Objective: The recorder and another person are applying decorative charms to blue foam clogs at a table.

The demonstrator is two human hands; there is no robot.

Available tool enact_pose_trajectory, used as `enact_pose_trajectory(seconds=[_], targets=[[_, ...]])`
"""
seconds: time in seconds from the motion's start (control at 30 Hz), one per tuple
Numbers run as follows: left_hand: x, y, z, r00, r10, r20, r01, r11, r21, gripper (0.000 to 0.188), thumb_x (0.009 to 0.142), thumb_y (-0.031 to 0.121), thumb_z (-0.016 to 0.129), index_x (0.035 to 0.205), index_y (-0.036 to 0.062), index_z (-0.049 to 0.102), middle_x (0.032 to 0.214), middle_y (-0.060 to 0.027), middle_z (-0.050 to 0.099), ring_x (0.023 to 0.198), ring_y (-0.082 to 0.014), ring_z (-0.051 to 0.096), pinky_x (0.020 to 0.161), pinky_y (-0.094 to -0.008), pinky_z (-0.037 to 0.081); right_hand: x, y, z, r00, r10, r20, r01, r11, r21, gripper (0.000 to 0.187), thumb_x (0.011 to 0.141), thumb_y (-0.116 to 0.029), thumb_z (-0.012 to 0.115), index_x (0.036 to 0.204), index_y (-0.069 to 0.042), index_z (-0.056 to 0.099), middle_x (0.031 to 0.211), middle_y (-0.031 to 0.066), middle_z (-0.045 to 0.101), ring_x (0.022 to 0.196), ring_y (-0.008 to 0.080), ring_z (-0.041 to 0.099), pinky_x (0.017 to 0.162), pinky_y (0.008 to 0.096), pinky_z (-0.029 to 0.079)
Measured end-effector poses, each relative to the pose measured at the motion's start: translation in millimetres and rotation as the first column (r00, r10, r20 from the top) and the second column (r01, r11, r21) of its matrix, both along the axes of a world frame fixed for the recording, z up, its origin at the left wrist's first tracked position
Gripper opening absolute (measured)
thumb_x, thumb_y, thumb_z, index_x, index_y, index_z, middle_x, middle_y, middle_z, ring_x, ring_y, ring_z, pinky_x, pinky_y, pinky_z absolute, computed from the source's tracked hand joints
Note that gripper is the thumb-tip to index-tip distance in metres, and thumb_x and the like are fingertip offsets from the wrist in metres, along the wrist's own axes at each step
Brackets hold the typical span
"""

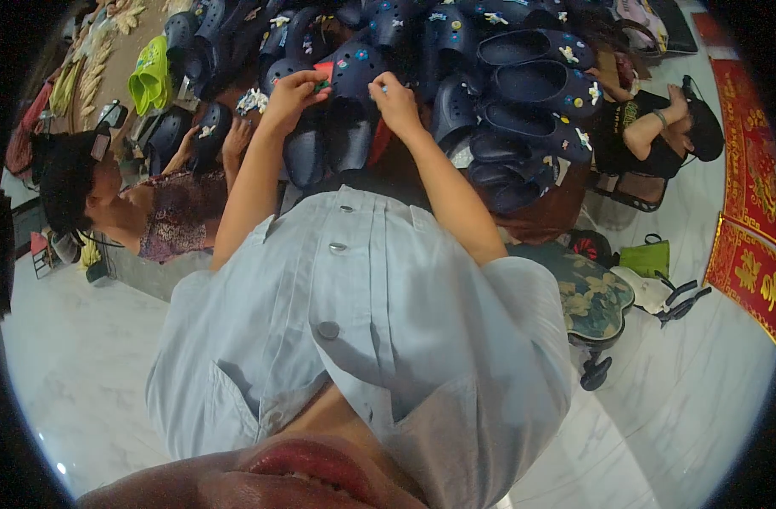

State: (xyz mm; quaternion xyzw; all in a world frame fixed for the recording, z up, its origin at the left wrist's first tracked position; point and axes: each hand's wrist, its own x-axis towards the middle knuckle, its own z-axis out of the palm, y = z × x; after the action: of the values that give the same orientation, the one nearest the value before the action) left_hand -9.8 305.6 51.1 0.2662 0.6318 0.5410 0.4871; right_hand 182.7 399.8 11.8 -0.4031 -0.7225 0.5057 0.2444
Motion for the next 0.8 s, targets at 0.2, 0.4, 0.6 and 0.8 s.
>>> enact_pose_trajectory(seconds=[0.2,0.4,0.6,0.8], targets=[[-13,-11,-1,0.798,-0.123,0.59,0.045,0.988,0.145,0.026,0.087,0.02,0.051,0.096,-0.0012,0.063,0.097,-0.0091,0.063,0.086,-0.0144,0.06,0.071,-0.0246,0.047,13,-11,-6,1.0,-0.017,-0.024,0.018,0.998,0.064,0.02,0.086,-0.024,0.062,0.095,-0.006,0.058,0.075,0.0103,0.064,0.07,0.0213,0.063,0.064,0.0334,0.047],[12,2,14,0.945,-0.167,-0.281,0.144,0.984,-0.101,0.032,0.074,0.031,0.075,0.087,0.0039,0.062,0.073,-0.0067,0.064,0.07,-0.0153,0.064,0.061,-0.0277,0.048,11,3,-21,0.995,0.058,0.082,-0.055,0.998,-0.042,0.03,0.086,-0.033,0.062,0.097,-0.006,0.056,0.082,0.0144,0.064,0.081,0.0275,0.064,0.071,0.0371,0.047],[34,-1,15,0.362,-0.319,-0.876,0.199,0.945,-0.261,0.047,0.073,0.035,0.075,0.109,0.0088,0.061,0.083,-0.0204,0.066,0.08,-0.037,0.065,0.07,-0.0457,0.051,3,0,-19,0.982,0.03,0.188,-0.053,0.992,0.117,0.038,0.087,-0.043,0.058,0.086,-0.005,0.052,0.077,0.0208,0.063,0.077,0.039,0.063,0.068,0.0452,0.046],[45,-4,12,0.233,-0.291,-0.928,0.155,0.953,-0.26,0.028,0.082,0.02,0.061,0.108,0.0104,0.058,0.081,-0.0225,0.064,0.074,-0.0394,0.064,0.066,-0.0475,0.051,0,-8,-17,0.987,-0.006,0.162,-0.053,0.932,0.358,0.026,0.092,-0.028,0.053,0.084,-0.003,0.05,0.073,0.0271,0.058,0.073,0.046,0.059,0.059,0.0513,0.043]])
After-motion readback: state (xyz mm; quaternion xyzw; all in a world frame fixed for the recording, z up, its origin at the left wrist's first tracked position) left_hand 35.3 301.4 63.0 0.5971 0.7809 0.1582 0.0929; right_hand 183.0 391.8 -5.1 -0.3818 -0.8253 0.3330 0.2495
